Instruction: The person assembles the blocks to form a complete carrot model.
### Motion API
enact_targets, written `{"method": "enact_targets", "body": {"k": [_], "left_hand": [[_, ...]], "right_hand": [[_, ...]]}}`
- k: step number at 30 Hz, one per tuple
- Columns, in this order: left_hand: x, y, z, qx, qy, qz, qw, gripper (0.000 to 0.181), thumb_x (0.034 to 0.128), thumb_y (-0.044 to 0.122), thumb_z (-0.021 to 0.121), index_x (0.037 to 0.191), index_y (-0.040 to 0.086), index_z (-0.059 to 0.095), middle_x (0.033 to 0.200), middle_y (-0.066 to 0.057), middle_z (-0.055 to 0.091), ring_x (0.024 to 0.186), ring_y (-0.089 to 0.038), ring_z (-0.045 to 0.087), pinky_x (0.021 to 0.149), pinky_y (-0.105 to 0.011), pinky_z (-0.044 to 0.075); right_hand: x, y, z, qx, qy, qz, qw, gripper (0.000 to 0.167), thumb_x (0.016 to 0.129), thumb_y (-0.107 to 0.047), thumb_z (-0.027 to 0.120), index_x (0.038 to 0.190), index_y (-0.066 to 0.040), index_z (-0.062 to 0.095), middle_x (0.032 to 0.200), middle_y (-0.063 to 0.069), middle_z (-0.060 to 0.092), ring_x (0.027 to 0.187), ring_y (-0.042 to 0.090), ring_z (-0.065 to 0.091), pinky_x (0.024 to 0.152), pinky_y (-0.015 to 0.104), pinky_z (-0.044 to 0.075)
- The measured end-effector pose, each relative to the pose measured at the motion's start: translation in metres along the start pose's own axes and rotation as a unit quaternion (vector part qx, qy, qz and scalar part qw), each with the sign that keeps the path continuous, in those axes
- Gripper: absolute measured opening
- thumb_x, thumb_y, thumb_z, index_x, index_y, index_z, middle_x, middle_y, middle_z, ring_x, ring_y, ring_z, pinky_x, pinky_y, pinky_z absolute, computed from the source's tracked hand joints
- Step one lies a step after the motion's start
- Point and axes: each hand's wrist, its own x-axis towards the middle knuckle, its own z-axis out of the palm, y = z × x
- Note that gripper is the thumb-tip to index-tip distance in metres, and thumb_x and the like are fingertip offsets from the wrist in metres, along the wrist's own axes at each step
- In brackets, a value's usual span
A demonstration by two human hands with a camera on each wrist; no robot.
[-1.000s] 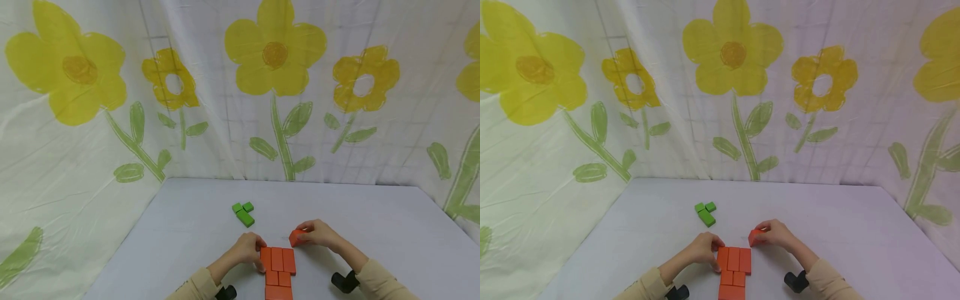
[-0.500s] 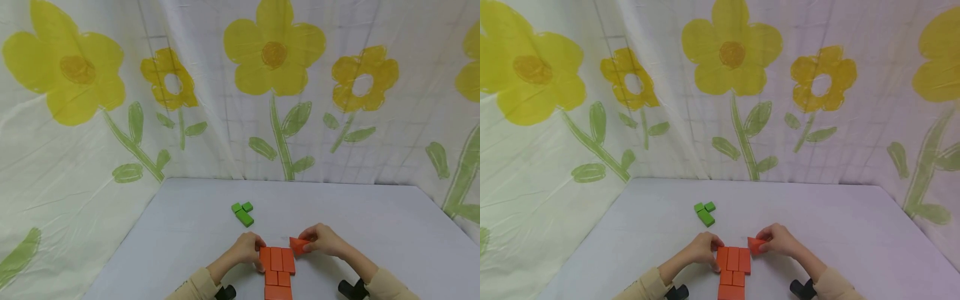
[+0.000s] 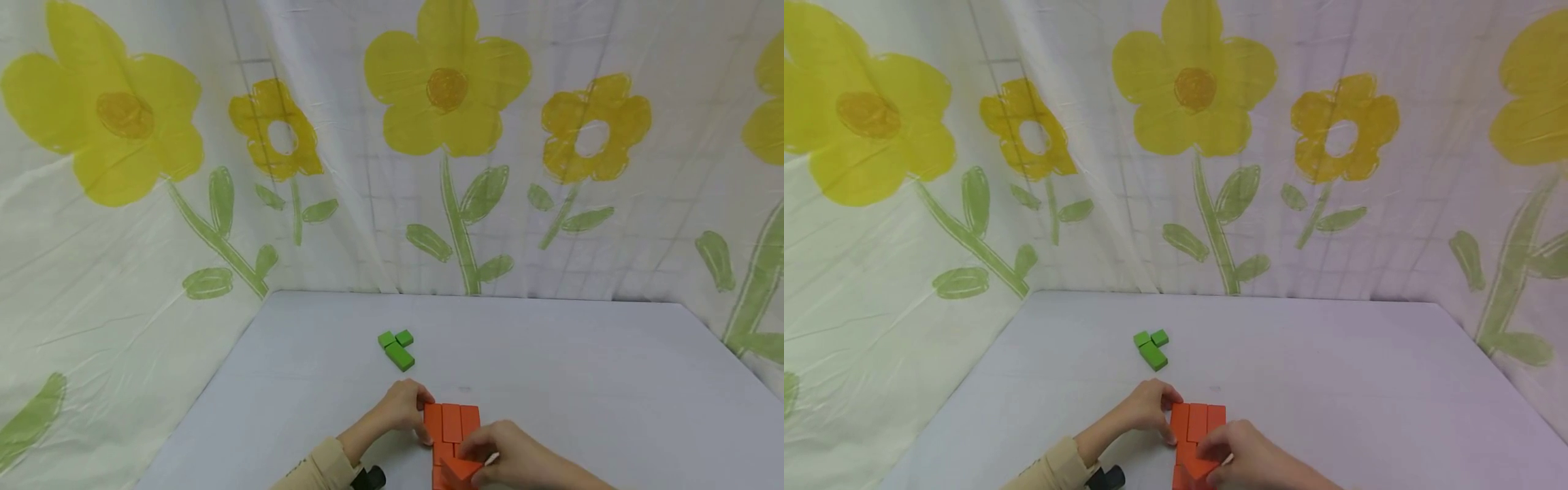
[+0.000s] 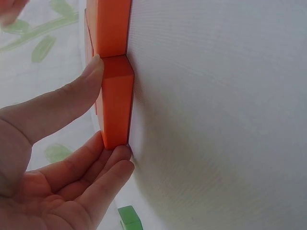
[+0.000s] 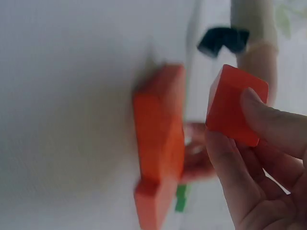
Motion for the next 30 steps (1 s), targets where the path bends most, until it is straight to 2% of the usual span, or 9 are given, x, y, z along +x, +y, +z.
{"method": "enact_targets", "body": {"k": [4, 6, 8, 11, 15, 19, 24, 28, 30], "left_hand": [[0.0, -0.002, 0.0, -0.001, 0.002, 0.006, 1.0, 0.044, 0.0582, -0.001, 0.091, 0.097, -0.002, 0.071, 0.08, -0.001, 0.065, 0.073, -0.01, 0.055, 0.067, -0.025, 0.048], [0.0, -0.002, 0.0, -0.002, 0.004, 0.008, 1.0, 0.044, 0.058, -0.001, 0.091, 0.097, -0.003, 0.071, 0.08, -0.001, 0.065, 0.073, -0.01, 0.055, 0.067, -0.025, 0.048], [-0.001, -0.003, 0.0, -0.002, 0.005, 0.01, 0.9999, 0.045, 0.0577, 0.0, 0.091, 0.097, -0.003, 0.071, 0.08, -0.001, 0.065, 0.073, -0.01, 0.055, 0.067, -0.025, 0.048], [-0.001, -0.003, 0.0, -0.003, 0.006, 0.011, 0.9999, 0.045, 0.0574, 0.0, 0.091, 0.097, -0.003, 0.071, 0.08, -0.001, 0.065, 0.073, -0.01, 0.055, 0.067, -0.025, 0.048], [-0.001, -0.003, 0.0, -0.003, 0.005, 0.013, 0.9999, 0.044, 0.0577, 0.0, 0.091, 0.097, -0.003, 0.071, 0.08, 0.0, 0.065, 0.073, -0.009, 0.054, 0.067, -0.024, 0.047], [-0.001, -0.003, 0.0, -0.004, 0.005, 0.013, 0.9999, 0.044, 0.0581, 0.0, 0.091, 0.097, -0.002, 0.071, 0.08, 0.0, 0.064, 0.073, -0.009, 0.054, 0.066, -0.024, 0.047], [-0.002, -0.002, 0.0, -0.002, 0.005, 0.013, 0.9999, 0.044, 0.0577, 0.0, 0.091, 0.097, -0.003, 0.071, 0.08, 0.0, 0.065, 0.073, -0.009, 0.054, 0.066, -0.024, 0.047], [-0.001, -0.002, 0.0, -0.001, 0.004, 0.011, 0.9999, 0.044, 0.058, 0.0, 0.091, 0.097, -0.002, 0.071, 0.08, 0.0, 0.064, 0.073, -0.009, 0.054, 0.066, -0.024, 0.047], [-0.001, -0.002, 0.001, -0.002, 0.002, 0.01, 1.0, 0.044, 0.0583, 0.0, 0.091, 0.097, -0.002, 0.071, 0.081, 0.0, 0.064, 0.073, -0.01, 0.055, 0.067, -0.025, 0.047]], "right_hand": [[0.005, 0.044, 0.02, -0.038, -0.054, -0.053, 0.9965, 0.018, 0.09, -0.017, 0.07, 0.106, -0.007, 0.072, 0.093, -0.01, 0.068, 0.082, 0.001, 0.062, 0.068, 0.022, 0.054], [0.008, 0.065, 0.026, -0.068, -0.064, -0.062, 0.9937, 0.02, 0.092, -0.028, 0.068, 0.106, -0.013, 0.072, 0.092, -0.015, 0.066, 0.082, -0.003, 0.06, 0.068, 0.02, 0.052], [0.009, 0.073, 0.03, -0.091, -0.064, -0.054, 0.9923, 0.02, 0.093, -0.033, 0.066, 0.105, -0.018, 0.072, 0.091, -0.019, 0.064, 0.08, -0.004, 0.058, 0.068, 0.019, 0.051], [0.007, 0.062, 0.03, -0.106, -0.052, -0.043, 0.9921, 0.017, 0.092, -0.033, 0.067, 0.1, -0.019, 0.073, 0.086, -0.021, 0.062, 0.075, -0.004, 0.056, 0.067, 0.02, 0.051], [0.003, 0.024, 0.027, -0.129, -0.032, -0.039, 0.9904, 0.015, 0.089, -0.025, 0.071, 0.096, -0.012, 0.073, 0.084, -0.02, 0.063, 0.073, -0.005, 0.054, 0.066, 0.02, 0.05], [0.001, 0.002, 0.026, -0.155, -0.018, -0.023, 0.9875, 0.018, 0.087, -0.021, 0.074, 0.096, -0.006, 0.074, 0.086, -0.017, 0.066, 0.073, -0.005, 0.054, 0.067, 0.019, 0.051], [0.0, -0.002, 0.028, -0.182, -0.011, -0.007, 0.9831, 0.017, 0.087, -0.021, 0.074, 0.096, -0.006, 0.074, 0.085, -0.018, 0.065, 0.072, -0.005, 0.052, 0.067, 0.019, 0.05], [0.001, 0.0, 0.028, -0.211, -0.011, -0.031, 0.977, 0.017, 0.087, -0.021, 0.073, 0.095, -0.006, 0.073, 0.086, -0.018, 0.064, 0.073, -0.005, 0.051, 0.066, 0.019, 0.05], [0.002, -0.004, 0.027, -0.216, -0.013, -0.011, 0.9762, 0.015, 0.086, -0.021, 0.074, 0.094, -0.008, 0.074, 0.083, -0.019, 0.063, 0.071, -0.005, 0.051, 0.066, 0.019, 0.049]]}}
